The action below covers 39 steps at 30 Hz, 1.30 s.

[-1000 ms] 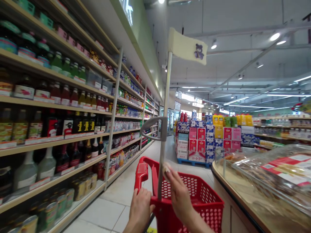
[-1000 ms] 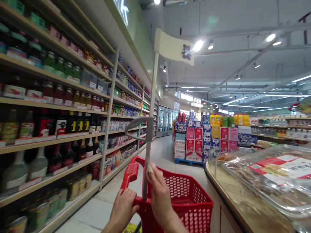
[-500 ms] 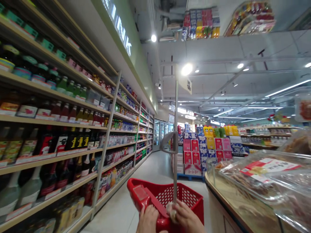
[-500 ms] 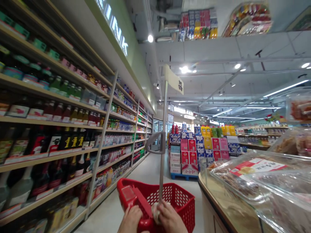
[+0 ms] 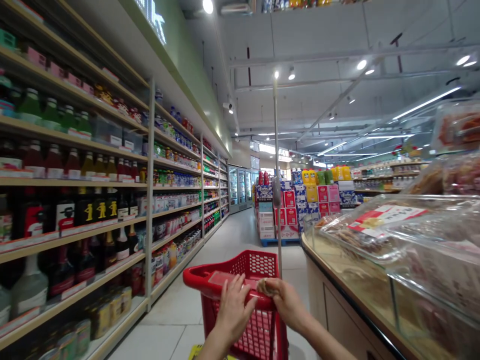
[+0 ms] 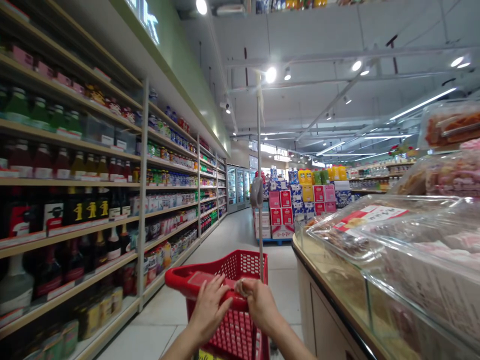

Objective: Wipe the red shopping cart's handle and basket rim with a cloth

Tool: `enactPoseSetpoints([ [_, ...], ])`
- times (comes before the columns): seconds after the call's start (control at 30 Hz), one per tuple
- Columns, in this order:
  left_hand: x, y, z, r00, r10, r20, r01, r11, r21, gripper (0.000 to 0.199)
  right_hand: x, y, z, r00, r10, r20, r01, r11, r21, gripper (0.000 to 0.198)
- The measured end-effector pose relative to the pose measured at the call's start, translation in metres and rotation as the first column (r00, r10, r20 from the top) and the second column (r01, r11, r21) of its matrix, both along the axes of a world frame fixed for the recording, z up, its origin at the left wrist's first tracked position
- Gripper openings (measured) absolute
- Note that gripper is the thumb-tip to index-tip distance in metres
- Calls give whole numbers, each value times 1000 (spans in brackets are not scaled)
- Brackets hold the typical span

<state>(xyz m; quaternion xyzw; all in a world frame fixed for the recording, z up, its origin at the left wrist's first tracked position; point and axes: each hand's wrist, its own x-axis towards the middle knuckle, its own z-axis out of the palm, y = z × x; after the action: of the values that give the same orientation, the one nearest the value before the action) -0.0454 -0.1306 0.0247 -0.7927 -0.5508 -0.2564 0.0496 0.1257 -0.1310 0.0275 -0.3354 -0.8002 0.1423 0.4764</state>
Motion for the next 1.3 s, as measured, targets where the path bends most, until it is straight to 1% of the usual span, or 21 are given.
enactPoseSetpoints([
  [0.07, 9, -2, 1, 1000, -24, 5, 25, 1000, -14, 39, -1, -3, 10, 998, 12, 65, -13, 1000, 13, 56],
  [0.13, 14, -3, 3, 997, -80, 14, 80, 996, -24, 36, 6, 0, 9, 987, -98, 126, 98, 995, 12, 53],
  [0.2, 17, -3, 4, 987, -160, 35, 161, 987, -18, 31, 16, 4, 1, 957, -245, 159, 251, 968, -20, 48],
  [0.27, 18, -1, 3, 973, -212, 87, 213, 977, 2, 31, 18, 4, -6, 938, -312, 152, 320, 947, -28, 48],
  [0.37, 19, 4, 2, 940, -253, 227, 254, 967, 25, 39, 0, -2, -6, 967, -242, 76, 241, 970, 17, 50],
  [0.4, 19, 6, 2, 921, -259, 292, 263, 964, 25, 42, -9, -4, -4, 975, -219, 36, 219, 976, 4, 49],
  [0.47, 23, 8, 5, 881, -238, 409, 246, 969, 32, 42, -24, -6, 2, 978, -198, -68, 192, 977, -95, 45],
  [0.53, 30, 9, 8, 875, -213, 435, 215, 976, 45, 44, -26, -3, 7, 972, -158, -174, 114, 965, -235, 43],
  [0.6, 40, 10, 8, 916, -241, 320, 230, 970, 74, 44, -17, 4, 8, 965, -116, -235, 36, 947, -321, 41],
  [0.67, 48, 11, 5, 955, -262, 138, 246, 961, 125, 41, -3, 13, 6, 969, -164, -183, 102, 945, -310, 35],
  [0.7, 48, 12, 3, 968, -243, 63, 231, 960, 161, 38, 4, 17, 4, 973, -205, -104, 173, 951, -257, 30],
  [0.77, 36, 14, -2, 983, -184, -24, 185, 955, 234, 28, 14, 23, -1, 953, -283, 109, 293, 952, -89, 23],
  [0.83, 7, 16, -6, 990, -135, -51, 144, 946, 290, 24, 15, 25, -4, 898, -325, 297, 329, 944, 37, 28],
  [0.9, -26, 18, -9, 995, -76, -58, 92, 931, 354, 26, 7, 23, -5, 855, -350, 383, 343, 935, 91, 32],
  [0.97, -45, 21, -13, 999, 38, -11, -29, 910, 415, 28, -4, 20, -6, 839, -383, 388, 368, 923, 117, 28],
  [1.0, -45, 23, -16, 999, 50, -15, -39, 898, 438, 29, -10, 19, -7, 836, -399, 376, 382, 916, 124, 29],
  [1.03, -38, 24, -19, 999, 30, -45, -6, 892, 452, 30, -15, 19, -8, 837, -411, 362, 394, 911, 123, 32],
  [1.1, -14, 28, -25, 987, -72, -145, 132, 877, 462, 32, -21, 20, -11, 850, -417, 321, 404, 908, 109, 40],
  [1.17, 7, 31, -27, 974, -115, -195, 197, 856, 478, 35, -20, 23, -14, 877, -393, 277, 382, 919, 98, 43],
  [1.23, 6, 31, -25, 967, -132, -220, 227, 841, 491, 35, -16, 26, -17, 898, -377, 227, 365, 926, 96, 44],
  [1.3, -16, 29, -20, 974, -100, -201, 191, 843, 503, 32, -11, 28, -19, 912, -378, 158, 365, 925, 102, 46],
])
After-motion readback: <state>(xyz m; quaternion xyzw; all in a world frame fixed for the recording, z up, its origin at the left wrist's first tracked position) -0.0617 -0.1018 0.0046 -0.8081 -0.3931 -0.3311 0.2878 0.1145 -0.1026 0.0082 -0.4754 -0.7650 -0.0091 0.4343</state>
